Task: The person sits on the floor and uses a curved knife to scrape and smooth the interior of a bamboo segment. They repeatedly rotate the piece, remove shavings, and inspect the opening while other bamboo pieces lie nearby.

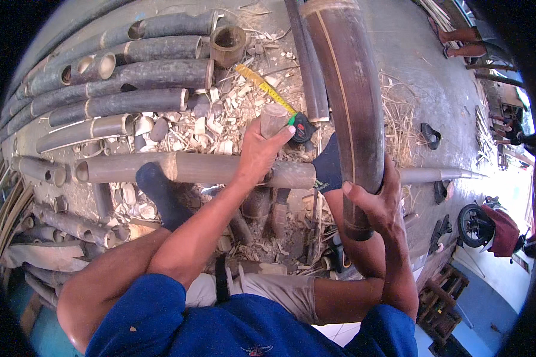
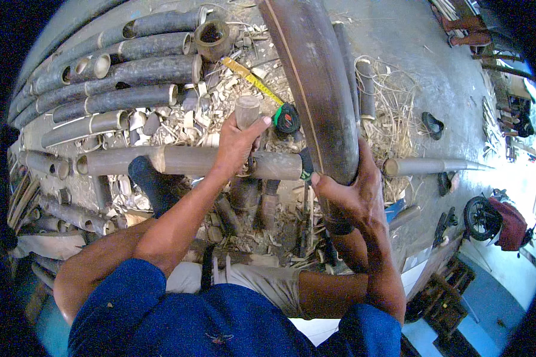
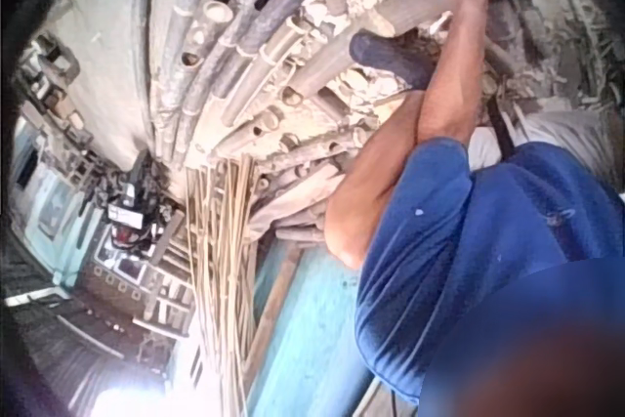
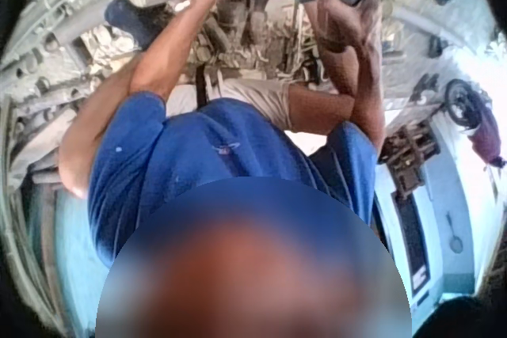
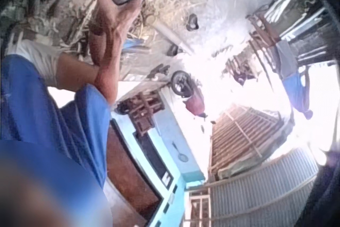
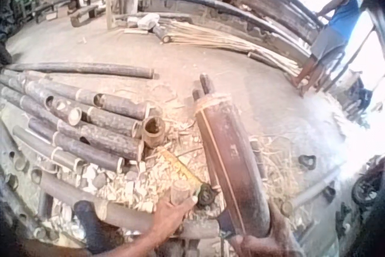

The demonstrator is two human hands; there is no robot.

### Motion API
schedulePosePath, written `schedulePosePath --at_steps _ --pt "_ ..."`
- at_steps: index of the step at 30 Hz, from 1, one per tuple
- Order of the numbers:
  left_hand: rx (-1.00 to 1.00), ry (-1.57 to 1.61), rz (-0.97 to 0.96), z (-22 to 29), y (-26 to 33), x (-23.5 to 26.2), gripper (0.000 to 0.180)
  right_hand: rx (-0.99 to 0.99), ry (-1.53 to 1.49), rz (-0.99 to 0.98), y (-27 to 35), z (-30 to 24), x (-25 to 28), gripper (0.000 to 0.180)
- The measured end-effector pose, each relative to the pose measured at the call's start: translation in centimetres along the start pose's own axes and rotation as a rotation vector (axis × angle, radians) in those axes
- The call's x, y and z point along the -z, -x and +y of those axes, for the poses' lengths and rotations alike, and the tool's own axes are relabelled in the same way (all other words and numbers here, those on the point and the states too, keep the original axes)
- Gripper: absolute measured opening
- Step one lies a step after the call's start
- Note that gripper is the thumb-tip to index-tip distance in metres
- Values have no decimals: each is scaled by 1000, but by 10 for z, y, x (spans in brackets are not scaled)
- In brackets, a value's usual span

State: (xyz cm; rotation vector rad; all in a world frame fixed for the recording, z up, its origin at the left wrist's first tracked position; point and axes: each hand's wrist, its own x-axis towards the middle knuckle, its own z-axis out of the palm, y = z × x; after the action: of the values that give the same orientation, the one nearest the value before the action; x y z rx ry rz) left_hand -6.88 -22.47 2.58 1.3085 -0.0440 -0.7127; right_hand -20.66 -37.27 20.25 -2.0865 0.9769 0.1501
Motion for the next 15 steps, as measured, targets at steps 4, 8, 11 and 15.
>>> schedulePosePath --at_steps 4,8,11,15 --pt "60 -3 53 -10 0 0 32 47 -13 -2 -22 -3 -2 94" --pt "127 14 36 -16 -2 3 40 165 -138 -14 -39 -10 4 87" --pt "108 -27 74 -18 -2 3 40 282 -192 1 -49 -33 16 86" --pt "97 -133 136 -19 -3 2 41 293 -83 137 -61 -71 25 77"
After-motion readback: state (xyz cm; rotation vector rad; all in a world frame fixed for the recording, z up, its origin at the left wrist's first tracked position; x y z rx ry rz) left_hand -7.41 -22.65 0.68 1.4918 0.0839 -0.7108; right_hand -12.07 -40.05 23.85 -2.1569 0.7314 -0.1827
